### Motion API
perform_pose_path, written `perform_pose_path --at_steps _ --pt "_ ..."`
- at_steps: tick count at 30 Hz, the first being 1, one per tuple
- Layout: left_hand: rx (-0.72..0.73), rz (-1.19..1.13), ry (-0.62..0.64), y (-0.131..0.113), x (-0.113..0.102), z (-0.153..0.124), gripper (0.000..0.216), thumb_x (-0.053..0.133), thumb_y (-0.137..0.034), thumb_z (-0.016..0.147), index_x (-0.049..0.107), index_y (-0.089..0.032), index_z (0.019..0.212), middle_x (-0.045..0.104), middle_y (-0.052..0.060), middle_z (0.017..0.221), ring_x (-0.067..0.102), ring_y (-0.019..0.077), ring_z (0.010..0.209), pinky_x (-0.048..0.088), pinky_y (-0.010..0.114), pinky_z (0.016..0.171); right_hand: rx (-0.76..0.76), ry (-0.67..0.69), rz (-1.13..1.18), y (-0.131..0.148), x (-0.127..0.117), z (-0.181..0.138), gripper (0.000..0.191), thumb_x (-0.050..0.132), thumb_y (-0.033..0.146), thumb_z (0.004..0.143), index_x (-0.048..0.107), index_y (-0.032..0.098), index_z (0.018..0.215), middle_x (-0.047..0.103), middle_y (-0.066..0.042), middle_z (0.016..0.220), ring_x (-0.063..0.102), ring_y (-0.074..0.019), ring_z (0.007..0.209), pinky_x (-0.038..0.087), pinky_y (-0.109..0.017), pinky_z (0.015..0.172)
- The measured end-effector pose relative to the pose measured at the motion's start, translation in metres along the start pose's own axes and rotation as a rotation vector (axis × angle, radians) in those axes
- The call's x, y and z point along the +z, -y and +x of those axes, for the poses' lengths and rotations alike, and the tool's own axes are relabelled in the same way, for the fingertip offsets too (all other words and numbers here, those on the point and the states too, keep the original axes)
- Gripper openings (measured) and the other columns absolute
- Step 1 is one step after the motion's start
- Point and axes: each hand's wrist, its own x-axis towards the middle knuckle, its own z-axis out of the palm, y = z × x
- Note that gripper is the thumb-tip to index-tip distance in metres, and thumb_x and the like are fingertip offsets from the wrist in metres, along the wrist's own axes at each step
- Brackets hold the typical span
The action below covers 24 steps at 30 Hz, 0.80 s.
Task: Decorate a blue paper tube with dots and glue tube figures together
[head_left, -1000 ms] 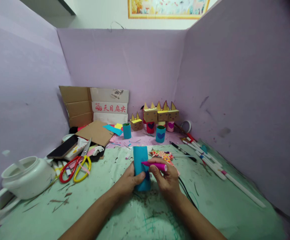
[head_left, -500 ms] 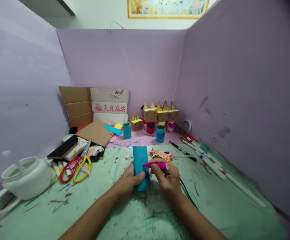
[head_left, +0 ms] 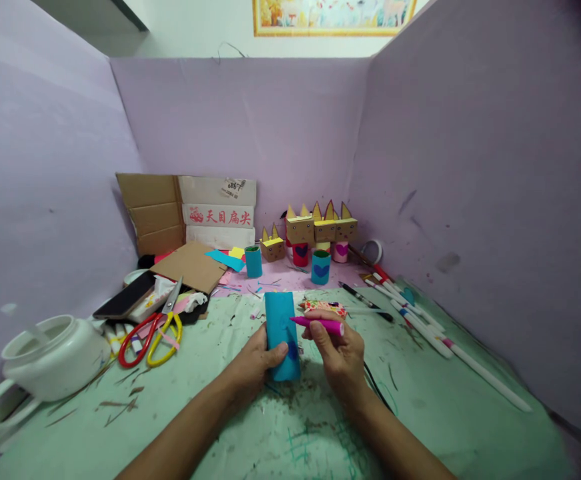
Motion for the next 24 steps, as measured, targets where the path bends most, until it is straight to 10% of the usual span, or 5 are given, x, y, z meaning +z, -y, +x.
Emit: perform_pose_path --at_steps 24 --pt "-0.005 0.005 0.013 -0.0017 0.0018 -0.0009 0.085 0.083 -0.047 0.064 0.045 -0.016 0.134 0.064 0.012 0.106 0.058 0.0242 0.09 0.045 0.032 0.072 -0.068 0.016 -0.086 -0.0012 0.001 0.0017 0.012 0.062 0.023 0.087 0.073 0.021 0.092 0.075 -0.005 0.085 0.071 -0.0213 0.076 0.057 -0.034 0.068"
